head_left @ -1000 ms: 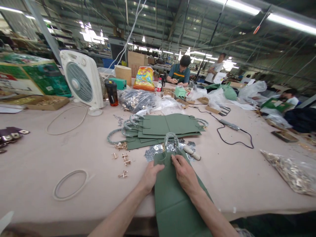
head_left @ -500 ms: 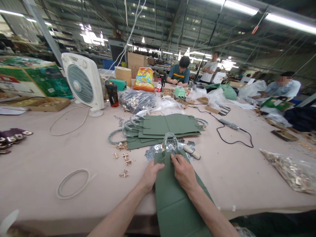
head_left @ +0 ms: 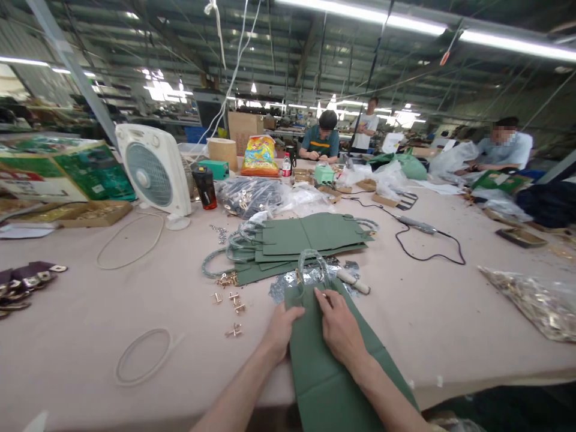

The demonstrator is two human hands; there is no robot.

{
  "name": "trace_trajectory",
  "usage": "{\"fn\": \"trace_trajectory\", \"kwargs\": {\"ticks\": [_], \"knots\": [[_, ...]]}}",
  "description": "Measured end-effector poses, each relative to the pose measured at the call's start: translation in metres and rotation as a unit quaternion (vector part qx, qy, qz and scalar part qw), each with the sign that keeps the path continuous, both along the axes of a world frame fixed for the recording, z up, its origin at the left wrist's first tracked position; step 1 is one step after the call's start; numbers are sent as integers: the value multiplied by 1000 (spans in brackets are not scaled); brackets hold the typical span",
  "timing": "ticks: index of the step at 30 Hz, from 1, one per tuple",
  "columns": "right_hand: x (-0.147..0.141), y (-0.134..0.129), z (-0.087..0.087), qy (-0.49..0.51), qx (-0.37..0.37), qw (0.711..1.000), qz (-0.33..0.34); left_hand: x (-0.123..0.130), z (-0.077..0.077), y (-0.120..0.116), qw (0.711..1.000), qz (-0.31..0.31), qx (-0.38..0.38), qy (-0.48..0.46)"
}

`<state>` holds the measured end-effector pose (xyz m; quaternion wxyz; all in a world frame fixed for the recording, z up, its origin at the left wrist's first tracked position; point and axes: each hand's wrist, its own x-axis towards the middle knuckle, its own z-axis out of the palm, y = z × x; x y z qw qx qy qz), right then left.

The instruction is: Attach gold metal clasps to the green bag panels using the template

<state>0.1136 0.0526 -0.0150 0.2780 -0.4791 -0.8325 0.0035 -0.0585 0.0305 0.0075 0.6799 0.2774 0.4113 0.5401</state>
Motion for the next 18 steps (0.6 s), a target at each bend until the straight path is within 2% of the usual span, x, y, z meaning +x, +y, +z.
{"fn": "trace_trajectory", "kwargs": {"ticks": [3,5,7,9,12,14,15,18], "knots": [[14,1,3,192,-60,979,-10,0,-2,-1,991,52,66,100],[19,1,6,305,-84,947,-49,1,-3,-2,964,121,122,201],[21,-3,10,385,-86,915,-90,2,-3,-5,932,166,154,282],[25,-9,14,430,-55,891,-135,3,-1,-9,915,183,170,318],[38,-20,18,397,37,890,-221,6,3,-19,911,182,184,320],[53,-24,19,325,56,904,-271,8,7,-24,916,178,179,311],[62,-25,19,301,25,910,-285,10,9,-27,919,177,174,306],[90,-25,18,284,-142,906,-281,18,14,-30,922,177,158,306]]}}
